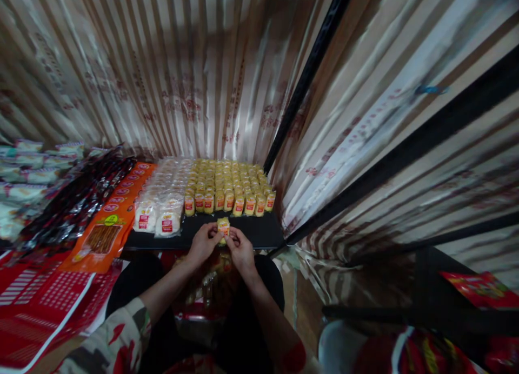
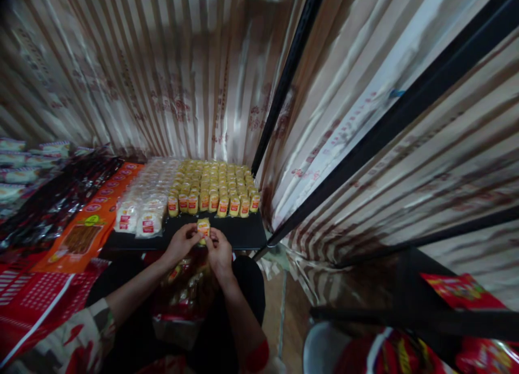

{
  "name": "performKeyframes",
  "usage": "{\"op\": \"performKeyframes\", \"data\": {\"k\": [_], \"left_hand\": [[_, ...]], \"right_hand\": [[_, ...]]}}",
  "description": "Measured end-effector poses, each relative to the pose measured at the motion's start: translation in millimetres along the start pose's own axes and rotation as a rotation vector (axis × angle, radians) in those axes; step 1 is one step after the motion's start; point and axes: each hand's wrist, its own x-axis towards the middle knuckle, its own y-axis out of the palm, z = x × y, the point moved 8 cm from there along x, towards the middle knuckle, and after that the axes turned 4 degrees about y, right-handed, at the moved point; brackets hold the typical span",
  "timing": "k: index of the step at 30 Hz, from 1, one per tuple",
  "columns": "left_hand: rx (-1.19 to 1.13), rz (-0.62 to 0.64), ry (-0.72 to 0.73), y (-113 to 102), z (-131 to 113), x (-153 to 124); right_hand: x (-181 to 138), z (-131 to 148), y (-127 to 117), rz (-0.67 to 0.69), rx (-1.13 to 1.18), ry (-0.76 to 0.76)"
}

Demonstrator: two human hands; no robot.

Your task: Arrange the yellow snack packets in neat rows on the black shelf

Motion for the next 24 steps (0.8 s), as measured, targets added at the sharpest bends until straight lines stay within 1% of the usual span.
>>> {"op": "performKeyframes", "data": {"k": [2, 4, 8, 11, 16, 19, 24], "left_hand": [[0.128, -0.039, 0.01, -3.4, -5.9, 10.7], [0.203, -0.065, 0.011, -4.4, -10.7, 20.0], [0.253, -0.115, 0.02, -1.1, -12.7, 35.6], [0.284, -0.147, 0.026, 3.4, -10.2, 45.5], [0.372, -0.154, -0.007, 9.5, -9.1, 58.6], [0.414, -0.148, -0.001, 12.6, -12.0, 63.6], [0.418, -0.155, 0.018, 18.6, -13.5, 68.3]], "right_hand": [[10.2, 1.8, -0.2, -0.033, -0.044, -0.034], [19.4, 4.4, 0.6, -0.071, -0.091, -0.058], [32.8, 15.9, 3.4, -0.132, -0.171, -0.135], [37.5, 21.0, 3.1, -0.172, -0.19, -0.19], [36.4, 19.8, -0.7, -0.223, -0.249, -0.271], [36.4, 20.1, -2.7, -0.234, -0.331, -0.305], [43.7, 23.4, -12.2, -0.273, -0.46, -0.373]]}}
